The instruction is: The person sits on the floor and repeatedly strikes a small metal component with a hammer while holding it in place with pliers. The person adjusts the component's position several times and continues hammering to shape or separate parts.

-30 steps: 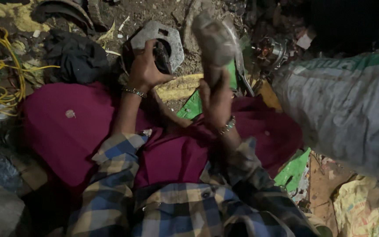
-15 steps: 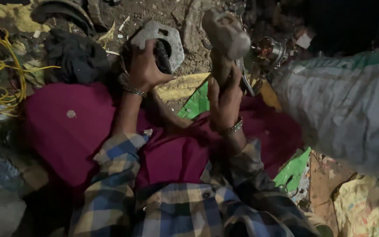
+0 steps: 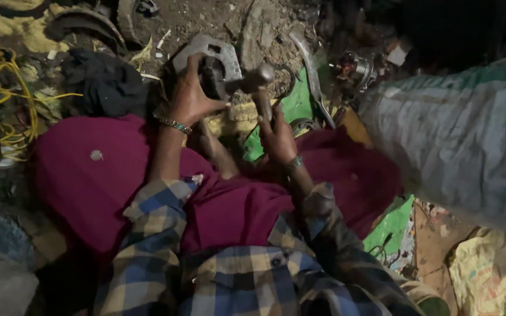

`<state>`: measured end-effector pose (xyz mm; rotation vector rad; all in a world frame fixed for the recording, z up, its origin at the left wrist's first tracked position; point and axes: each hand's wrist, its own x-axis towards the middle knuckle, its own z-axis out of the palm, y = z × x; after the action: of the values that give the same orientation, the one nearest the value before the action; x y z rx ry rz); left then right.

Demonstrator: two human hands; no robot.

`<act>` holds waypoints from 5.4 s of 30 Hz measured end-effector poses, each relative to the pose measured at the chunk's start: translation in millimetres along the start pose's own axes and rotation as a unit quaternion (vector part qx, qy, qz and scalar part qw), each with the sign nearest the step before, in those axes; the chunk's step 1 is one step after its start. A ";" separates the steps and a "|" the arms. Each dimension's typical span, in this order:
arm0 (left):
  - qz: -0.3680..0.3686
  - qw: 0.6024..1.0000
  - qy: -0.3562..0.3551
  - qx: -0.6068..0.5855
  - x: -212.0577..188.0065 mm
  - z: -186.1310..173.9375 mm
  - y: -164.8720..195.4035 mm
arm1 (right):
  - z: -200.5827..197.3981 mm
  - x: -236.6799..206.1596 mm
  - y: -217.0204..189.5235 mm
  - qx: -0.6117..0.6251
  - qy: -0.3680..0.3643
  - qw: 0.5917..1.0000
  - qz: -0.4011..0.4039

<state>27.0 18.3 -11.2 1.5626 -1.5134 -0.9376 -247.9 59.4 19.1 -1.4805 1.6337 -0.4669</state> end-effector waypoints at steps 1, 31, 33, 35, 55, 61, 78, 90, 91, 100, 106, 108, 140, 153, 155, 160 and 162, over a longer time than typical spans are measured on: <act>0.030 0.999 0.016 0.002 0.0 -0.3 -0.3 | -1.5 2.6 2.7 0.013 -0.005 1.000 0.011; -0.004 0.874 0.046 -0.484 -3.3 6.9 22.1 | -7.4 31.3 79.0 -0.237 0.032 0.933 -0.268; -0.017 0.859 0.041 -0.510 -3.4 6.9 26.7 | -6.9 30.6 75.7 0.066 -0.024 0.996 -0.062; -0.040 0.847 0.029 -0.529 -3.5 7.0 30.3 | -5.4 29.5 71.7 0.158 -0.043 0.986 0.011; -0.007 0.894 0.076 -0.441 -1.7 19.7 18.4 | -9.4 21.2 63.4 0.270 -0.082 0.946 0.159; 0.047 0.948 0.145 -0.281 4.0 34.3 13.9 | -8.4 22.6 65.4 0.271 -0.074 0.948 0.147; 0.067 0.994 0.087 0.006 -4.5 20.7 17.7 | -5.5 21.3 63.5 0.237 -0.059 0.962 0.122; 0.051 0.994 -0.074 0.061 -2.6 7.4 14.5 | -7.3 22.3 66.0 0.242 -0.058 0.953 0.172; 0.053 0.994 -0.066 0.067 -2.5 7.4 13.6 | -7.0 21.9 65.6 0.249 -0.061 0.951 0.174; -0.067 0.990 -0.082 0.090 -1.2 -4.6 22.4 | -9.5 18.6 59.6 0.249 -0.074 0.953 0.156; 0.014 0.995 -0.048 0.081 -0.7 -3.1 22.2 | -6.8 21.7 61.9 0.260 -0.069 0.948 0.172; 0.079 0.992 -0.005 0.097 -0.7 2.4 17.7 | -6.6 23.7 62.9 0.301 -0.079 0.936 0.164; 0.000 0.998 -0.011 0.063 0.5 8.0 34.7 | 5.7 5.1 -26.2 -0.183 0.080 0.967 -0.160; 0.046 0.987 0.026 0.154 2.7 4.3 15.4 | 21.2 14.1 -11.3 -0.215 0.027 0.956 -0.197; 0.057 0.984 0.043 0.163 3.6 -0.3 12.5 | 15.4 14.9 -19.6 -0.206 0.065 0.957 -0.193; 0.088 0.970 0.101 0.203 -4.2 -4.6 15.3 | -30.4 -15.8 -75.9 -0.163 0.123 0.962 -0.181; 0.076 0.978 0.097 0.166 -4.6 -2.7 18.9 | -42.6 -32.0 -96.4 -0.129 0.145 0.953 -0.233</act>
<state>20.8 22.7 6.9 1.6843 -1.6813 -0.4451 -224.3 56.3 126.6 -2.0918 1.6052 -0.7851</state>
